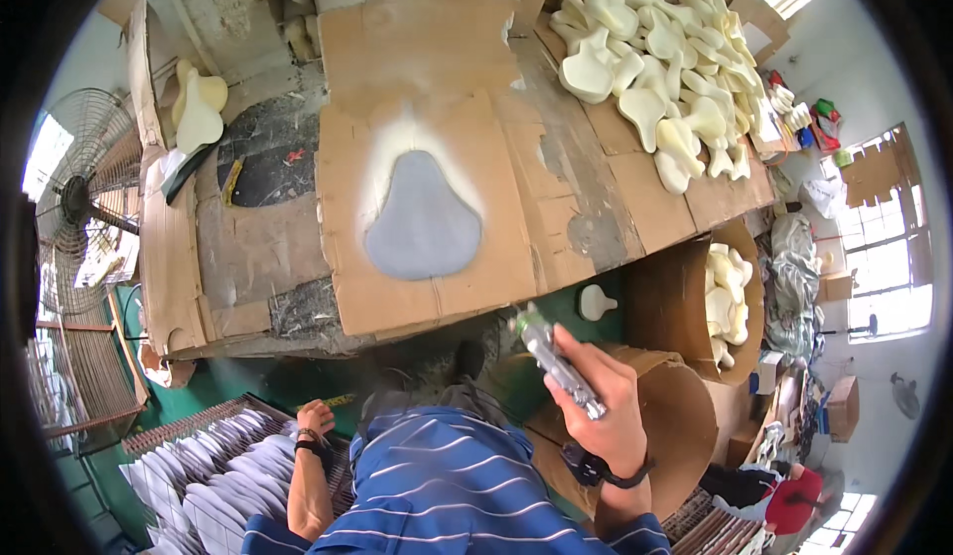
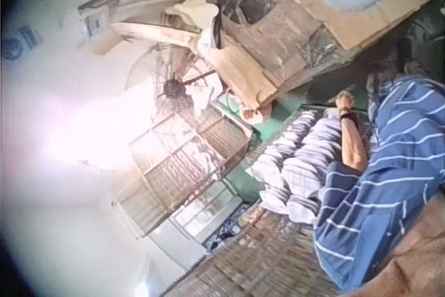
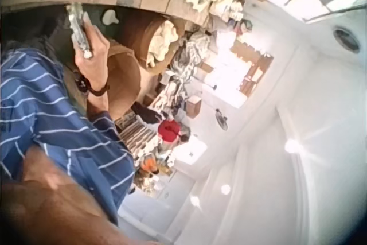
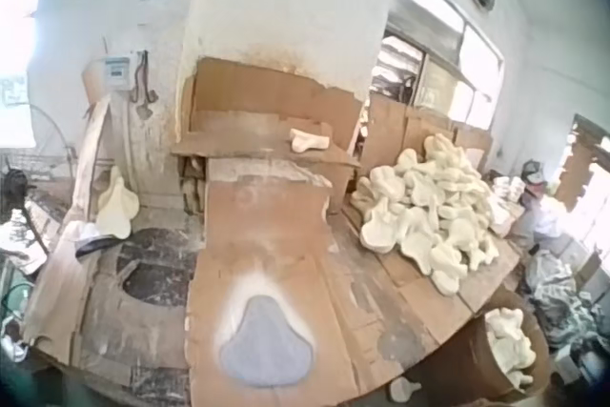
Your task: The person repeatedly picks up white shoe-last-like parts from a wire rack, places them on a cardboard-covered work surface, and spray-paints them gray with a handheld spray gun. After each part is painted, it is returned to the rack. The cycle continues throughout the clip.
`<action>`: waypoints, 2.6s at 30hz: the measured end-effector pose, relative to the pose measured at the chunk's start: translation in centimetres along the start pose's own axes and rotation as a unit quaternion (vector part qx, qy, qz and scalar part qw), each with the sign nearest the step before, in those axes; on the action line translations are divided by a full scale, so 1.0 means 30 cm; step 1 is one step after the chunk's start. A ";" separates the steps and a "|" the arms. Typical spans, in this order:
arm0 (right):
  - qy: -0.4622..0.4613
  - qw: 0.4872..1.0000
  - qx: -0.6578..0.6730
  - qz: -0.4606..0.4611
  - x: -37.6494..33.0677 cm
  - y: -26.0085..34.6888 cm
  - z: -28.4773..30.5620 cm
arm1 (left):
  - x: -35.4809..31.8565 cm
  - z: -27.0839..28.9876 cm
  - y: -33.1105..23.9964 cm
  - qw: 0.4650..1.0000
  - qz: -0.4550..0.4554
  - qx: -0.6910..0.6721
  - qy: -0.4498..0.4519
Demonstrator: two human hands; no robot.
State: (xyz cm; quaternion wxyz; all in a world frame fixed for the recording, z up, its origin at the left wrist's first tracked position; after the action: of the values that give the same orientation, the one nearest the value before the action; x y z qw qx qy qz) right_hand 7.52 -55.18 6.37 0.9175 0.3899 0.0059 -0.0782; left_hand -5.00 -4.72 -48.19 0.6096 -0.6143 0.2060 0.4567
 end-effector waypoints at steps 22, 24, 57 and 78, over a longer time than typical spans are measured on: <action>-0.010 0.997 0.073 0.019 -0.066 -0.174 0.110 | -0.131 -0.210 0.151 0.997 -0.034 -0.017 0.067; 0.022 0.998 0.058 0.022 -0.083 -0.193 0.122 | -0.124 -0.227 0.107 0.995 -0.071 -0.017 0.070; -0.109 0.975 0.111 -0.158 -0.428 -0.681 -0.048 | -0.059 -1.404 -1.192 0.656 -0.613 0.436 -0.065; -0.096 0.957 0.121 -0.244 -0.467 -0.961 -0.006 | -0.614 -1.327 -1.973 0.371 -0.886 0.172 -0.217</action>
State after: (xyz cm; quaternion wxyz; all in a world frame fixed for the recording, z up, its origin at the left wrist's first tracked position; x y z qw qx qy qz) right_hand -10.57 -72.81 -13.36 0.8128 0.4750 0.0034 -0.3371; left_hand 46.10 -37.46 -6.42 0.7813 -0.2062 -0.5221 -0.2730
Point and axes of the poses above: each hand's wrist, its own x-axis towards the middle knuckle, its own z-axis out of the back of the hand, y = z × x, the point moved 6 cm from there along x, towards the middle knuckle, and after that the axes turned 7 degrees about -z, right-handed, at the moved point
